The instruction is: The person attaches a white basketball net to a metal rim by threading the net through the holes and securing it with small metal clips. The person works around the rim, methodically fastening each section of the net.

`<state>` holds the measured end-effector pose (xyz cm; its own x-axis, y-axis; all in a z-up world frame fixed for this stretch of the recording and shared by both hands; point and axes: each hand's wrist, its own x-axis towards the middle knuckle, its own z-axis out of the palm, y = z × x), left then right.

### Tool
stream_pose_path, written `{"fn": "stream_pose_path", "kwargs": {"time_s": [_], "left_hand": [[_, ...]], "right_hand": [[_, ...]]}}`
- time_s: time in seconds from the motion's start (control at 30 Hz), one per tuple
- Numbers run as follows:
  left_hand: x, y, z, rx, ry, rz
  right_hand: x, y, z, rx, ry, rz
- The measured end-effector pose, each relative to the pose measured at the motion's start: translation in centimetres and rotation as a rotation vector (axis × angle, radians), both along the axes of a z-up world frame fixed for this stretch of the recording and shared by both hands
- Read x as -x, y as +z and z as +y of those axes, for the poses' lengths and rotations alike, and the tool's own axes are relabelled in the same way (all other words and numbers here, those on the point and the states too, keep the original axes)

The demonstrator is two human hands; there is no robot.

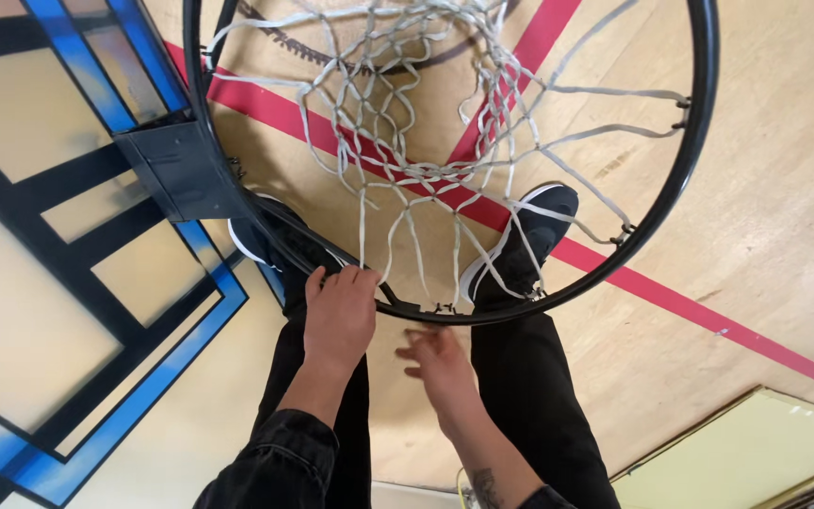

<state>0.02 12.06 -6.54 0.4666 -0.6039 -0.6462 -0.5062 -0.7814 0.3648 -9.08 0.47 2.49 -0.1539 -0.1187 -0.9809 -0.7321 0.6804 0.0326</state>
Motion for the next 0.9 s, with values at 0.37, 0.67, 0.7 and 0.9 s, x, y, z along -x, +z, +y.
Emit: {"fn": "stream_pose_path", "kwargs": {"time_s": [0.37,0.67,0.7,0.9], "left_hand": [[2.0,-2.6,1.6,-0.066,0.002,0.050],[2.9,0.4,3.1,0.073,0.202,0.088],[3.1,0.6,3.4,0.077,0.232,0.155],[-0.2,5.4,2.9,0.063,0.625,0.393]], "right_hand": [[-2.6,-8.0,-0.7,0.416,0.752,-0.496],[-1.8,-10.2,1.0,0.365,1.086,-0.583],[-1.6,-10.1,1.2,0.405,1.120,-0.586],[-1.6,-9.8,0.8,0.366,1.159,-0.648]]}}
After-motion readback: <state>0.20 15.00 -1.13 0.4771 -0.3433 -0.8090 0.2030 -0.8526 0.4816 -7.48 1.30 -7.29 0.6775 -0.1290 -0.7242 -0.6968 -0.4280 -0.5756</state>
